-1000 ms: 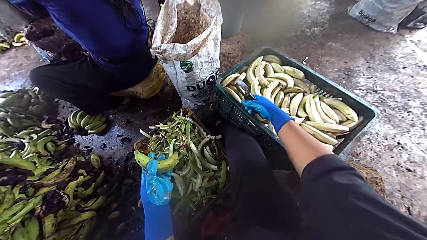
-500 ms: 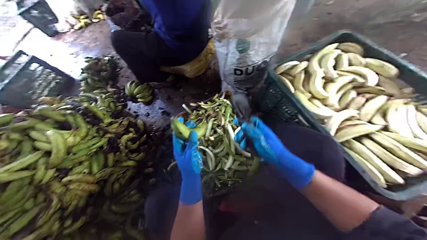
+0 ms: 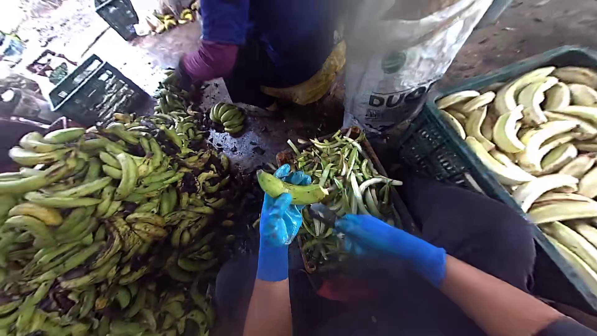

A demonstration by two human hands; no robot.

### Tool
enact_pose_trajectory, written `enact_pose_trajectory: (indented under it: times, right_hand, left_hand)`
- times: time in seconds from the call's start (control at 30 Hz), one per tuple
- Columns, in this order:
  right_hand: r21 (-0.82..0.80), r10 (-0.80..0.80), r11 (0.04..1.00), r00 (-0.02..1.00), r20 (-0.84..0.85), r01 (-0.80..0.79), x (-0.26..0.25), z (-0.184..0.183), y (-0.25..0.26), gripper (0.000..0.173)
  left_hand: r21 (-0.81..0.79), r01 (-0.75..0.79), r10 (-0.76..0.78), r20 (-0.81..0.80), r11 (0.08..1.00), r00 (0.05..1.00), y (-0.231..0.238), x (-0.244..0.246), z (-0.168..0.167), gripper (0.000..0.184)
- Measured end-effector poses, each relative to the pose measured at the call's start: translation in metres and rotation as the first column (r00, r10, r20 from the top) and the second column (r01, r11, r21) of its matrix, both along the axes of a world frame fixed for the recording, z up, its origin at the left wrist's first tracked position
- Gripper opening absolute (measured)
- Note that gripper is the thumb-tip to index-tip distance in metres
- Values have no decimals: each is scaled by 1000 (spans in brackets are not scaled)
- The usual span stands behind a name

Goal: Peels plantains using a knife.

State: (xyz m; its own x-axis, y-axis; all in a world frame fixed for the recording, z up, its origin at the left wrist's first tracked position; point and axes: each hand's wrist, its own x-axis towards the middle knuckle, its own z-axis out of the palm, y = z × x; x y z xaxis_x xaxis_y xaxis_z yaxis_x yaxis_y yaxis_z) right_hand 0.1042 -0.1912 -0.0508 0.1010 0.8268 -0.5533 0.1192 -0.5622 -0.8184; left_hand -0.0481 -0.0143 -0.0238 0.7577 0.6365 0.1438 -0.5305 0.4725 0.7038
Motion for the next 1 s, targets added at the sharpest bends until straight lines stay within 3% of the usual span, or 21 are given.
enact_pose_trajectory:
  times: [0.03, 0.1, 0.17, 0.2, 0.27, 0.3, 0.33, 0.4, 0.47, 0.57, 0.63, 0.7, 0.8, 0.83, 0.93, 1.0]
  right_hand:
    - [60, -23, 998, 999, -46, 25, 9, 19, 1, 44]
    - [336, -116, 933, 992, -50, 126, 44, 45, 8, 41]
    - [623, -234, 779, 953, 195, 64, 85, 56, 24, 40]
    - [687, -332, 724, 844, 422, -59, 101, 62, 34, 44]
    - [682, -486, 706, 570, 662, -191, 111, 64, 50, 54]
    - [678, -506, 704, 521, 687, -211, 105, 62, 52, 57]
    - [689, -509, 686, 521, 685, -235, 94, 60, 52, 57]
    - [717, -450, 634, 616, 647, -291, 66, 55, 49, 53]
    - [722, -435, 631, 642, 632, -283, 53, 49, 50, 50]
    - [749, -676, 641, 340, 654, -167, 81, 56, 67, 46]
    - [775, -757, 631, 230, 612, 16, 107, 67, 78, 50]
    - [767, -748, 639, 274, 604, 53, 109, 70, 79, 55]
    - [727, -607, 678, 475, 637, -109, 68, 55, 72, 52]
    - [726, -565, 666, 521, 639, -168, 51, 50, 66, 53]
    - [745, -503, 610, 594, 627, -269, 24, 46, 51, 50]
    - [762, -502, 599, 626, 597, -246, 33, 49, 55, 50]
  left_hand:
    - [-96, 60, -58, 26, 994, 998, 3, 0, 5, 53]
    - [-184, 54, -70, -83, 981, 994, 9, 13, 22, 59]
    - [-112, 96, -112, -152, 989, 982, 18, 26, 35, 56]
    - [-101, 118, -132, -156, 988, 979, 21, 33, 41, 56]
    - [-97, 119, -136, -192, 988, 972, 23, 44, 50, 56]
    - [-82, 105, -120, -206, 991, 971, 24, 47, 50, 57]
    - [-54, 72, -82, -215, 996, 973, 27, 50, 47, 58]
    - [10, 29, -26, -197, 1000, 980, 34, 50, 37, 58]
    - [-34, 96, -101, -196, 995, 976, 29, 49, 32, 53]
    - [-228, 341, -375, -127, 912, 918, 11, 51, 30, 53]
    - [-237, 372, -418, -188, 898, 889, 8, 47, 28, 63]
    - [-194, 254, -298, -251, 948, 921, 16, 45, 32, 66]
    - [-44, -3, -7, -225, 999, 974, 29, 46, 30, 48]
    - [21, -65, 68, -189, 998, 980, 32, 45, 26, 50]
    - [165, -152, 170, -103, 975, 980, 35, 44, 25, 60]
    - [131, -90, 103, -93, 987, 990, 28, 45, 32, 52]
